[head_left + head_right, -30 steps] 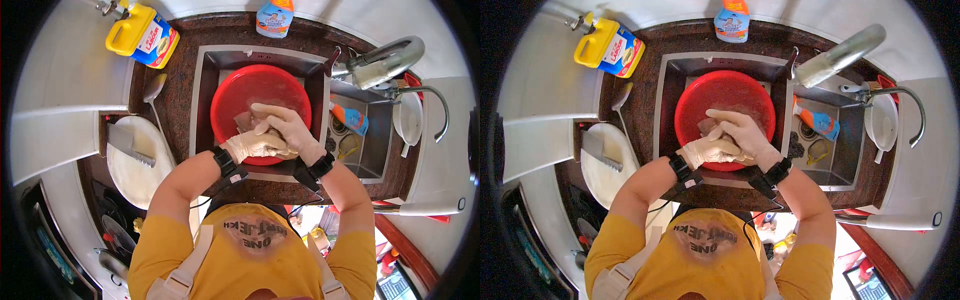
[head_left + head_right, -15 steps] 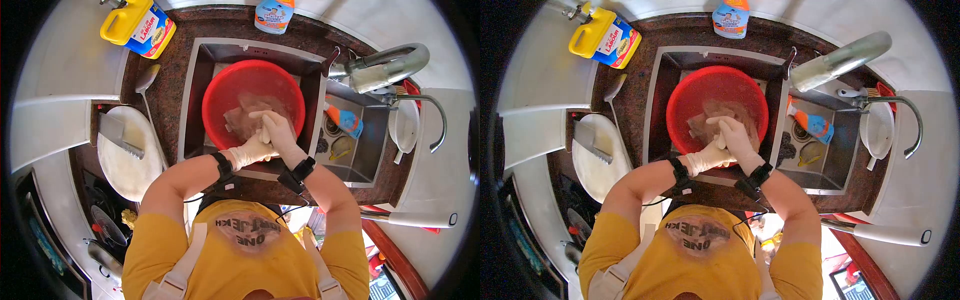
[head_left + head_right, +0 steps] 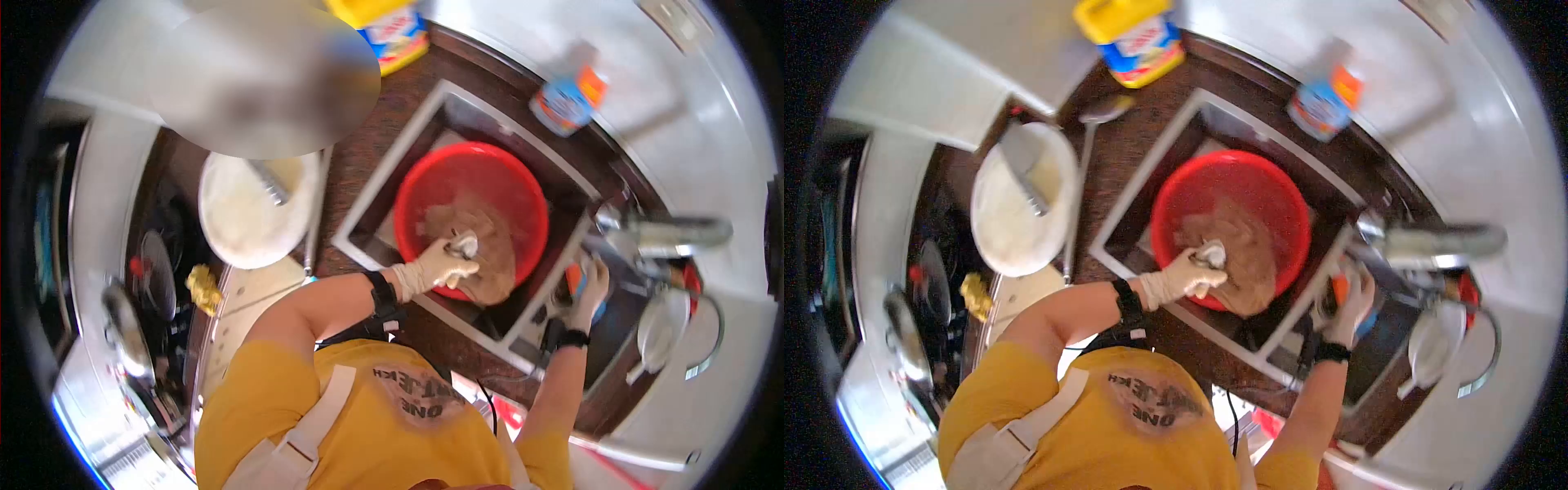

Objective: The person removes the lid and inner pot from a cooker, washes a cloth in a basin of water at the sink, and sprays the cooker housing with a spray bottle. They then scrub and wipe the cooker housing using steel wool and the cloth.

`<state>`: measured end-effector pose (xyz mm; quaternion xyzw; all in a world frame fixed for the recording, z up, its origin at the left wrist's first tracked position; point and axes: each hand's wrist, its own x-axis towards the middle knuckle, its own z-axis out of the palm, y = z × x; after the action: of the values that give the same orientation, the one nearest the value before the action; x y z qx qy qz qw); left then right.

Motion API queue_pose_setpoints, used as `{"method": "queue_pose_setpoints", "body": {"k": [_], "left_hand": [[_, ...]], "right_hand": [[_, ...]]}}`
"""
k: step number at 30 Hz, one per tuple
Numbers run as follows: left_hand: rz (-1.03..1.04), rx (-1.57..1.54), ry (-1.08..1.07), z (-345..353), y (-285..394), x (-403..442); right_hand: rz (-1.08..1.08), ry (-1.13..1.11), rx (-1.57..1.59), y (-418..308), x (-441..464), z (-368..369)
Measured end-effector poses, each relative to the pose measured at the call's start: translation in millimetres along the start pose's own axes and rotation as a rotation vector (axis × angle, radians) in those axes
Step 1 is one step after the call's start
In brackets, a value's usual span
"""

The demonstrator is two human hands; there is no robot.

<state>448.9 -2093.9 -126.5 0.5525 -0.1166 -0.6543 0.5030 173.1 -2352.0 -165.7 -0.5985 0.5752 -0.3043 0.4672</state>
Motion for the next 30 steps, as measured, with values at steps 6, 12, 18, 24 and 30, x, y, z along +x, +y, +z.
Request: {"method": "queue_pose_setpoints", "body": {"k": [6,12,18,24,30], "left_hand": [[0.238,-0.268,-0.201,-26.8,-30.8,-25.6],[0.343,-0.417,-0.104,-35.9,-31.9,-39.1],[0.628,-0.478,0.01,-64.8,1.7,-119.9],[0.802,-0.494,0.321,-74.7,-13.8,-191.4],[0.956,-0.743,0.556,-120.7,-147.4,-387.7]], "right_hand": [[-0.176,-0.311,-0.87,112.4,37.1,10.0],[0.379,-0.201,-0.017,131.0,33.6,28.9],[-0.292,-0.216,-0.303,28.5,-57.1,27.5],[-0.848,-0.01,-0.176,-92.8,-204.6,51.8],[-1.101,-0.338,0.093,-152.8,-411.3,126.6]]}}
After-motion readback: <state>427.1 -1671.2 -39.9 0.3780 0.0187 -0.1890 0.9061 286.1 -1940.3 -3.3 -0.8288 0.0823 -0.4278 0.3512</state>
